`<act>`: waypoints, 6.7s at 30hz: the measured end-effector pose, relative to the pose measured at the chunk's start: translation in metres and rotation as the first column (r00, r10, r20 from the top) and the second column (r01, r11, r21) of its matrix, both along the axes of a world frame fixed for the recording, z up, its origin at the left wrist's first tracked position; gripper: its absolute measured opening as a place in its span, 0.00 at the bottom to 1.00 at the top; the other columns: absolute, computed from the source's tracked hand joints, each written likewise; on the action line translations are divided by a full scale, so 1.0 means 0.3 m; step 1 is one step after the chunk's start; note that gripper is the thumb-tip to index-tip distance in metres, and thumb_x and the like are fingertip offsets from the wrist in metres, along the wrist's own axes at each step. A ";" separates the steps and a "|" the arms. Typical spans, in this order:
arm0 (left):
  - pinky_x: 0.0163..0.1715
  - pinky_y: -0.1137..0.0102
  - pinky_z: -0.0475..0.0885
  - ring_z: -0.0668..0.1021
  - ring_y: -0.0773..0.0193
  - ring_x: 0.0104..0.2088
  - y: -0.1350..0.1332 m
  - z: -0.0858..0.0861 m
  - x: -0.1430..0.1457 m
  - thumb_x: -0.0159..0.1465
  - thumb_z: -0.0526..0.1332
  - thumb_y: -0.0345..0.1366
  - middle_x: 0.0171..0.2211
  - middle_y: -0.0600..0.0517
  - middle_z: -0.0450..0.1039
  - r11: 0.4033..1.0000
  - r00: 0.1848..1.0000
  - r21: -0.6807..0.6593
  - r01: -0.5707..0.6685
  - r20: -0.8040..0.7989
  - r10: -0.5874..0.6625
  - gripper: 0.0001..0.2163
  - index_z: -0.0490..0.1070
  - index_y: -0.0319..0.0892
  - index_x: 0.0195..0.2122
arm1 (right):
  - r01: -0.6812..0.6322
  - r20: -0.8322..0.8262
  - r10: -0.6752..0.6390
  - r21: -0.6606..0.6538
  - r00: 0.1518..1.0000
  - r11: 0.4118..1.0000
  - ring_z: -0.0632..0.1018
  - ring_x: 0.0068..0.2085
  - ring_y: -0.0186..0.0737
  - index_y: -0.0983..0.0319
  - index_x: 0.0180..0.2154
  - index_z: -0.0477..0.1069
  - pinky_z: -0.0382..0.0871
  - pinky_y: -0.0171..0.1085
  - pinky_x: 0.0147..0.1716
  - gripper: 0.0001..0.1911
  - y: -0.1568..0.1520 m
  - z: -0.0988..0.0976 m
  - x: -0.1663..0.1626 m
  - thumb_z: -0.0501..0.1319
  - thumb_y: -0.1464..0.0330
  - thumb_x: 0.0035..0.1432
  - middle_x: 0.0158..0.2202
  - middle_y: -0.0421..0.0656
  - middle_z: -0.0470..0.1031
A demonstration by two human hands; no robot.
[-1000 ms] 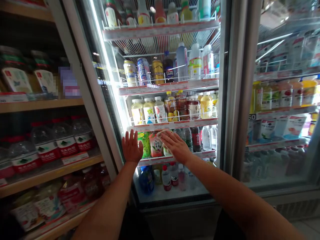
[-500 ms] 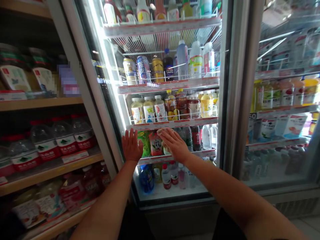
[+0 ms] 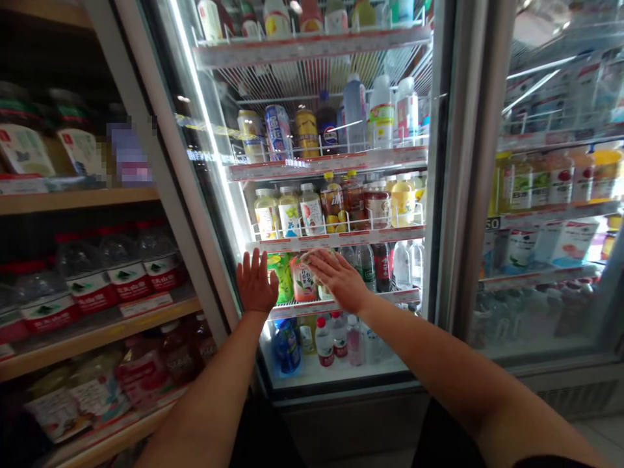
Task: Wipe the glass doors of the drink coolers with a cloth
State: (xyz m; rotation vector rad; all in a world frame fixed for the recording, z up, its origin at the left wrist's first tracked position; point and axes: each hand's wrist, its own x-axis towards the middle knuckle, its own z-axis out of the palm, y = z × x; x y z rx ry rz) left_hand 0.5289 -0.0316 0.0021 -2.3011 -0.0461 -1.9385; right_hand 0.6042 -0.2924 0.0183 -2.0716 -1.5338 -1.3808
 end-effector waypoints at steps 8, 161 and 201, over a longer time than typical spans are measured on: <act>0.71 0.52 0.45 0.48 0.55 0.72 0.003 -0.003 0.003 0.68 0.54 0.35 0.69 0.47 0.54 1.000 1.000 0.000 0.015 0.002 -0.015 0.30 0.50 0.45 0.71 | 0.083 -0.004 -0.084 0.204 0.996 0.975 0.52 0.72 0.45 0.53 0.72 0.38 0.49 0.51 0.68 0.36 -0.066 0.007 0.039 0.50 0.73 0.68 0.71 0.41 0.53; 0.70 0.54 0.47 0.49 0.56 0.72 0.000 -0.004 0.008 0.68 0.55 0.34 0.69 0.45 0.54 0.995 0.995 0.089 -0.038 0.091 0.030 0.31 0.47 0.45 0.71 | 0.231 0.114 -0.326 0.494 0.939 0.838 0.54 0.71 0.55 0.63 0.71 0.47 0.57 0.58 0.65 0.37 -0.396 -0.013 0.298 0.54 0.71 0.62 0.69 0.54 0.57; 0.70 0.51 0.47 0.49 0.55 0.72 -0.001 -0.011 0.004 0.68 0.54 0.34 0.69 0.46 0.55 1.000 1.000 0.010 -0.007 0.030 0.007 0.28 0.53 0.45 0.70 | 0.055 0.196 -0.066 0.063 0.978 0.997 0.53 0.72 0.42 0.54 0.72 0.40 0.32 0.51 0.71 0.35 -0.009 0.194 0.048 0.52 0.70 0.68 0.71 0.38 0.54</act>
